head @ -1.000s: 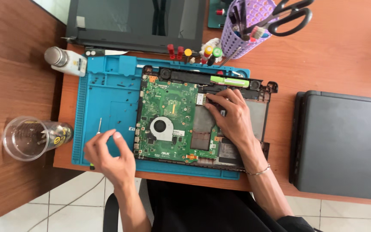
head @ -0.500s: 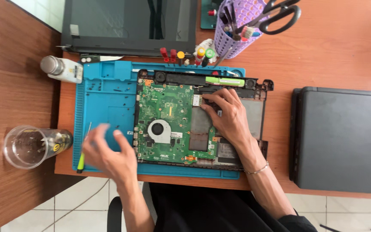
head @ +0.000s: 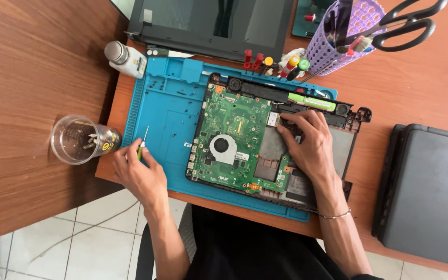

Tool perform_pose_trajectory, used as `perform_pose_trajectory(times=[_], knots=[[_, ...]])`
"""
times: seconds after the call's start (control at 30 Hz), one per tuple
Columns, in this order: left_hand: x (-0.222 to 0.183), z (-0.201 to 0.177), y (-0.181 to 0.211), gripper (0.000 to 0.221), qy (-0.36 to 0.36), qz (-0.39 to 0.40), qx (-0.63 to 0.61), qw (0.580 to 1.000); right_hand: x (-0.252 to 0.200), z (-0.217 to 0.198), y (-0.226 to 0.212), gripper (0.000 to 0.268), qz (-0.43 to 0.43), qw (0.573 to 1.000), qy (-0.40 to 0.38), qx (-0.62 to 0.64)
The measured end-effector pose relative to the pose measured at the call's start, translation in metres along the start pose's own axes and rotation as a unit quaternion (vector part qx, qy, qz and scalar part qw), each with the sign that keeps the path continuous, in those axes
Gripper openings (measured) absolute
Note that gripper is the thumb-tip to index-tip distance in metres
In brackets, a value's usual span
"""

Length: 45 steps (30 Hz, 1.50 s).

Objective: The person places a fan into an open laptop chassis, secures a connector by hand, and uses a screwdriver to fasten internal components.

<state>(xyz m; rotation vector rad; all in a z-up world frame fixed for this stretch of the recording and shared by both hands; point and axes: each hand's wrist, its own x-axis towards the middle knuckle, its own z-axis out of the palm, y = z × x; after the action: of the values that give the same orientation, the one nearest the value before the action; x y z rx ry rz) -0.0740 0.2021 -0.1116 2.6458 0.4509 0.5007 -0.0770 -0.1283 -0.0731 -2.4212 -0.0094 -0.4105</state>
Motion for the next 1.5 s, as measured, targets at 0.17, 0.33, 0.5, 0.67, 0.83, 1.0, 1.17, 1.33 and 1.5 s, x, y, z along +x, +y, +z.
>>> perform_pose_trajectory(times=[0.17,0.33,0.5,0.67,0.83,1.0,1.17,1.33,1.5], knots=[[0.001,-0.008,0.010,0.022,-0.026,0.006,-0.067,0.997,-0.001,-0.002,0.001,0.029,0.000,1.000,-0.012,0.009],[0.001,-0.012,0.028,0.022,-0.047,0.033,-0.098,0.994,-0.001,-0.005,0.001,0.030,0.003,1.000,-0.020,0.017],[-0.001,-0.011,0.029,0.023,-0.067,0.024,-0.102,0.992,-0.002,-0.006,0.003,0.030,0.005,0.999,-0.026,0.026],[-0.002,-0.010,0.024,0.024,-0.069,0.032,-0.095,0.993,-0.002,-0.008,0.003,0.031,-0.005,0.999,-0.026,0.028],[-0.002,-0.011,0.023,0.026,-0.067,0.040,-0.109,0.991,-0.003,-0.011,0.005,0.033,0.028,0.998,-0.041,0.047],[0.000,-0.015,0.025,0.024,-0.060,0.033,-0.152,0.986,-0.004,-0.016,0.006,0.036,0.036,0.996,-0.038,0.066],[0.002,-0.017,0.025,0.024,-0.057,0.041,-0.167,0.983,-0.003,-0.021,0.000,0.036,0.034,0.997,-0.035,0.056],[-0.005,-0.014,0.020,0.013,-0.047,0.106,-0.114,0.987,-0.004,-0.023,-0.011,0.036,0.042,0.996,-0.052,0.058],[-0.019,-0.017,0.041,0.019,-0.105,0.203,-0.128,0.965,-0.010,-0.017,-0.024,0.040,-0.029,0.995,-0.064,0.074]])
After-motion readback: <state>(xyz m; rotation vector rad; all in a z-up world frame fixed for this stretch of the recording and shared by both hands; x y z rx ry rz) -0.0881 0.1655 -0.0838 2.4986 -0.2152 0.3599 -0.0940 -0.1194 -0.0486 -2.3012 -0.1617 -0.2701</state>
